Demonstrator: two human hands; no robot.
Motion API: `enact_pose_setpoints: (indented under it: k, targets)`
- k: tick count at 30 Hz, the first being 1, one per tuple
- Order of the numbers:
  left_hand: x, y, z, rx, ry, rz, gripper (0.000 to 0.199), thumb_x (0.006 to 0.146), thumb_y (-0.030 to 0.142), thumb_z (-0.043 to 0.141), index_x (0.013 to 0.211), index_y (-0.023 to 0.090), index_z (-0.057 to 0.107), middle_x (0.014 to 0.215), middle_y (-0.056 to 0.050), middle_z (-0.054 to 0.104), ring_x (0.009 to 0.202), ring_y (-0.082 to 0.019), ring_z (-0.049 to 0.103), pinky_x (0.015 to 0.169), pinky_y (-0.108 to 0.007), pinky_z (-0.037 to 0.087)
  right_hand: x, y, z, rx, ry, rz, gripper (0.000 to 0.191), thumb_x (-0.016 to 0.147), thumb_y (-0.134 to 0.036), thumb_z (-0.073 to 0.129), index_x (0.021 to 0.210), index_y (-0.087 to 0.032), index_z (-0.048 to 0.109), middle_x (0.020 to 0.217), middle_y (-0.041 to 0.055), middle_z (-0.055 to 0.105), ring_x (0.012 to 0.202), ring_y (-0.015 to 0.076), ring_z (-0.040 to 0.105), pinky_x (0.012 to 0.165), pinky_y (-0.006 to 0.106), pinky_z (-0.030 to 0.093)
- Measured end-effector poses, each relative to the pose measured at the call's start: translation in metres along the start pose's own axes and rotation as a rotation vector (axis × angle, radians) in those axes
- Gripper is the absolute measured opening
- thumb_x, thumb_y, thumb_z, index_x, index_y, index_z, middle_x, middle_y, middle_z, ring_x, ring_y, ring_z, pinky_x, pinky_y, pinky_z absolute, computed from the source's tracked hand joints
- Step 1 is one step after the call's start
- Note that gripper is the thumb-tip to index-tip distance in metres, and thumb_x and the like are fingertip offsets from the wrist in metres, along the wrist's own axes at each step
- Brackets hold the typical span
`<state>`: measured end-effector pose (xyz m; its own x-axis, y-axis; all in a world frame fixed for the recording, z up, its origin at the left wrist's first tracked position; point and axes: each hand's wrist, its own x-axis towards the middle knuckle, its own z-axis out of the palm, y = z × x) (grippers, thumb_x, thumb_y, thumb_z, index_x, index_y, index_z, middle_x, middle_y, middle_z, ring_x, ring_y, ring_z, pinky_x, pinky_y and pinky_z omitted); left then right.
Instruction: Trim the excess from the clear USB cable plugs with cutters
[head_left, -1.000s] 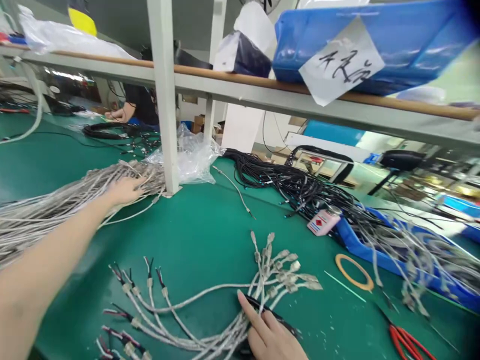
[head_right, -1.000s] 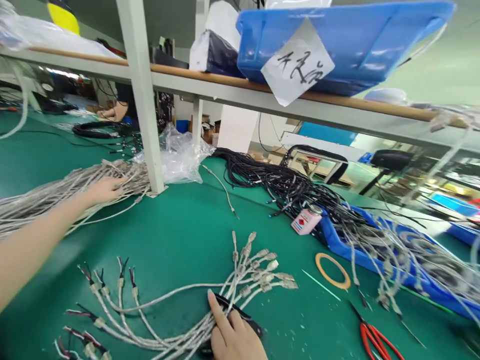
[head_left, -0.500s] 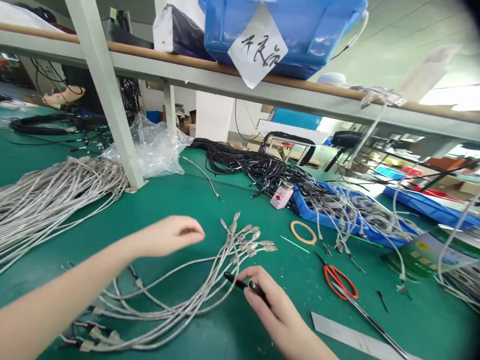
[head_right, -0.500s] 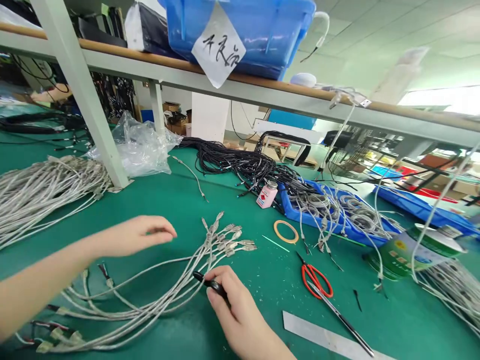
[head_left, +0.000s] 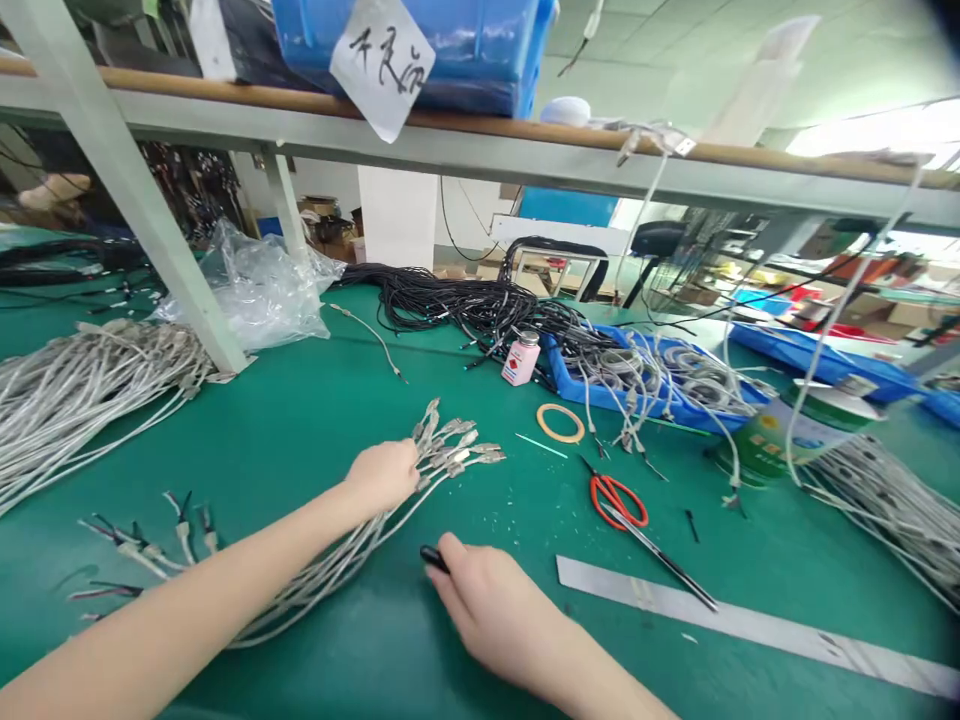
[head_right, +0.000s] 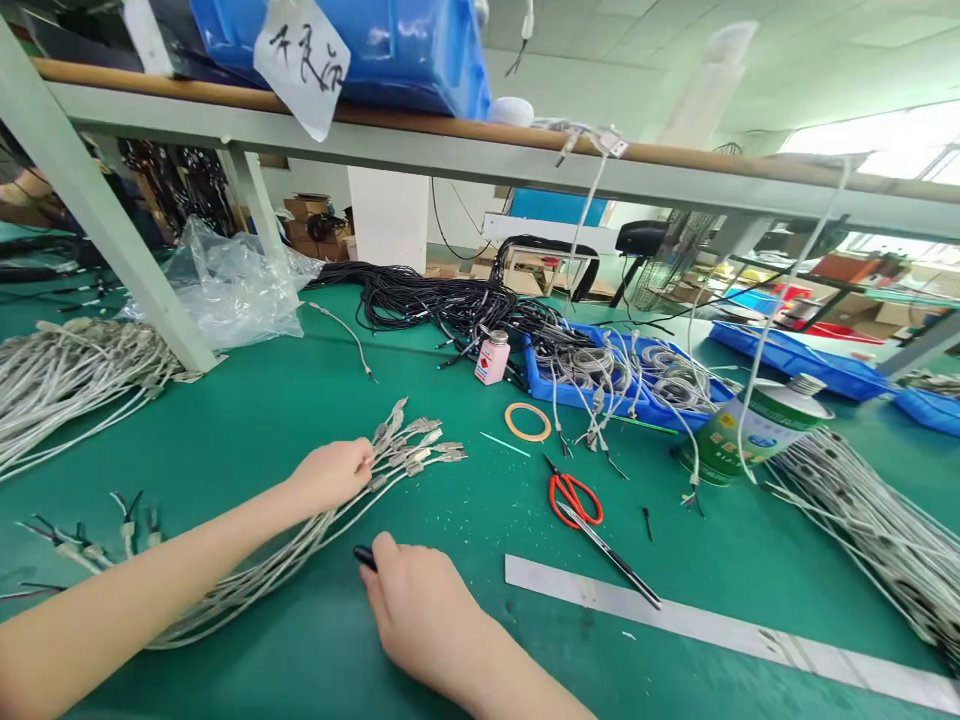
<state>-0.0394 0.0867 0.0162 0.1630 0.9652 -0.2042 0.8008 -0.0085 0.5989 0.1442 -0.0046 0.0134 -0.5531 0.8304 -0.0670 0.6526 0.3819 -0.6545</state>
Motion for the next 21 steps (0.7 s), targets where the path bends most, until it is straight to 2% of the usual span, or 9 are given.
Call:
enact_pose_setpoints:
  k: [3,5,8,11,14,17,21]
  targets:
    - [-0.014,-0.003,-0.012,-0.253,-0.002,0.011,0.024,0.095,0.036,0.055,0.104,0.015,0.062,0.095,-0.005,0.067,0.078,-0.017,0.065,0.071,-0.035,0.055,-0.004,0.013,-0.017,0.173,0.136,0.103,0.021,0.095,-0.03,0.041,0.076,-0.021,0.042,0.058,-0.0008,0.051,0.05,0.0144,0.045,0.051,0.026,0.025]
    - [-0.029,0.002,-0.011,-0.428,-0.026,0.028,0.02,0.097,0.033,0.049,0.099,0.015,0.058,0.088,-0.003,0.066,0.066,-0.014,0.06,0.06,-0.029,0.049,-0.004,0.022,-0.029,0.333,0.215,0.146,0.028,0.095,-0.039,0.043,0.074,-0.022,0.04,0.055,-0.0035,0.046,0.049,0.0119,0.041,0.049,0.024,0.026]
    - [-0.052,0.019,0.006,-0.632,-0.079,0.052,0.014,0.094,0.03,0.045,0.096,0.018,0.053,0.087,-0.003,0.067,0.056,-0.009,0.05,0.052,-0.024,0.039,0.0,0.029,-0.039,0.617,0.276,0.156,0.032,0.092,-0.052,0.045,0.085,-0.021,0.047,0.054,-0.0081,0.037,0.045,0.0087,0.033,0.045,0.022,0.025]
    - [-0.067,0.035,0.025,-0.761,-0.178,0.065,0.016,0.088,0.033,0.053,0.091,0.018,0.055,0.083,-0.004,0.068,0.053,-0.009,0.048,0.049,-0.024,0.034,0.003,0.031,-0.041,0.868,0.331,0.139,0.039,0.088,-0.058,0.05,0.097,-0.02,0.049,0.054,-0.0117,0.026,0.042,0.0064,0.021,0.041,0.02,0.019]
    - [-0.071,0.045,0.036,-0.854,-0.247,0.063,0.018,0.081,0.032,0.064,0.088,0.017,0.058,0.079,-0.005,0.07,0.057,-0.012,0.055,0.051,-0.026,0.039,0.005,0.034,-0.042,1.027,0.373,0.134,0.037,0.084,-0.054,0.059,0.089,-0.019,0.05,0.051,-0.0125,0.025,0.042,0.0047,0.019,0.04,0.019,0.016]
    - [-0.066,0.052,0.039,-0.973,-0.218,0.039,0.028,0.075,0.031,0.073,0.095,0.018,0.059,0.082,-0.004,0.07,0.065,-0.015,0.061,0.058,-0.028,0.046,0.006,0.036,-0.041,1.114,0.357,0.128,0.034,0.082,-0.049,0.067,0.082,-0.018,0.05,0.05,-0.0122,0.029,0.041,0.0033,0.021,0.039,0.018,0.017]
    - [-0.059,0.06,0.043,-1.128,-0.188,0.001,0.027,0.072,0.032,0.077,0.089,0.016,0.063,0.074,-0.003,0.071,0.059,-0.013,0.06,0.055,-0.027,0.046,0.008,0.039,-0.042,1.172,0.388,0.096,0.033,0.085,-0.048,0.064,0.08,-0.021,0.045,0.053,-0.0108,0.036,0.04,0.0033,0.027,0.039,0.017,0.019]
